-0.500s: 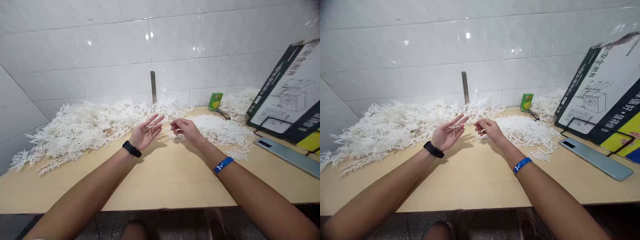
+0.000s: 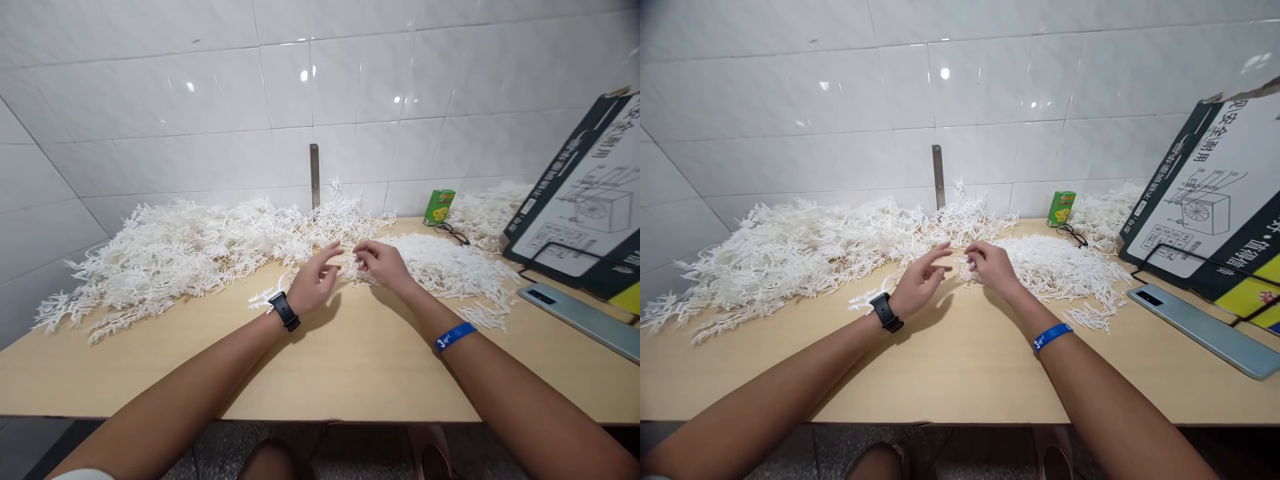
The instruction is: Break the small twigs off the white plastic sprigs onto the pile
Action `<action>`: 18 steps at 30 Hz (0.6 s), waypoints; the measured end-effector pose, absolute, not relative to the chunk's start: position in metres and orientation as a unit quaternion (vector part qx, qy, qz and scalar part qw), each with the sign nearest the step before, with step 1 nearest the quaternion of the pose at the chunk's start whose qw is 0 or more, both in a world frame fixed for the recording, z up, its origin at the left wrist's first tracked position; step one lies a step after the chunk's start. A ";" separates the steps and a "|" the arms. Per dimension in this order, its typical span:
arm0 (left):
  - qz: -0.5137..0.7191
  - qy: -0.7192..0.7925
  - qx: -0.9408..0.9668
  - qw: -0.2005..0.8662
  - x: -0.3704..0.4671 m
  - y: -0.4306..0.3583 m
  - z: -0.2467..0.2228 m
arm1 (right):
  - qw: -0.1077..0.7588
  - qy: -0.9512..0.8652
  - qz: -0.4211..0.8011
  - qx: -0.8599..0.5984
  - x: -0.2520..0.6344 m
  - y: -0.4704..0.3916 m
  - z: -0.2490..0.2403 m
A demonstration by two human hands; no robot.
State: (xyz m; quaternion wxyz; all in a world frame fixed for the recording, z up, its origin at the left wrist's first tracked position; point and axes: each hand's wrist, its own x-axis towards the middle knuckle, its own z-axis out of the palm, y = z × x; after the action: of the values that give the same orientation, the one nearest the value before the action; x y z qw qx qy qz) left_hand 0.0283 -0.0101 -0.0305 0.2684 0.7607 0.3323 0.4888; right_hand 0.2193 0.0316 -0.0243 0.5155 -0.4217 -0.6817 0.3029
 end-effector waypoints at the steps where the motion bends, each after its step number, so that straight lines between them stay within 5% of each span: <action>1: 0.508 0.339 0.754 0.241 0.025 -0.008 -0.029 | 0.556 -0.662 0.268 -0.426 0.222 0.033 -0.023; 6: 0.547 0.389 0.720 0.174 0.013 0.002 -0.027 | 0.682 -0.562 0.195 -0.424 0.227 0.035 -0.020; 14: 0.525 0.382 0.757 0.070 0.006 0.003 -0.024 | 0.767 -0.432 0.155 -0.448 0.247 0.050 -0.016; 18: 0.473 0.495 0.725 0.073 -0.007 0.017 -0.024 | 0.795 -0.374 0.154 -0.453 0.264 0.058 -0.014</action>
State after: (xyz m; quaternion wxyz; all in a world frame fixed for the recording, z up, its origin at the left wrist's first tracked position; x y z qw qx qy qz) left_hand -0.0068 0.0169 -0.0242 0.0732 0.7252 0.4947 0.4734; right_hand 0.2643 0.0583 -0.0144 0.7945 -0.4528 -0.3740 0.1541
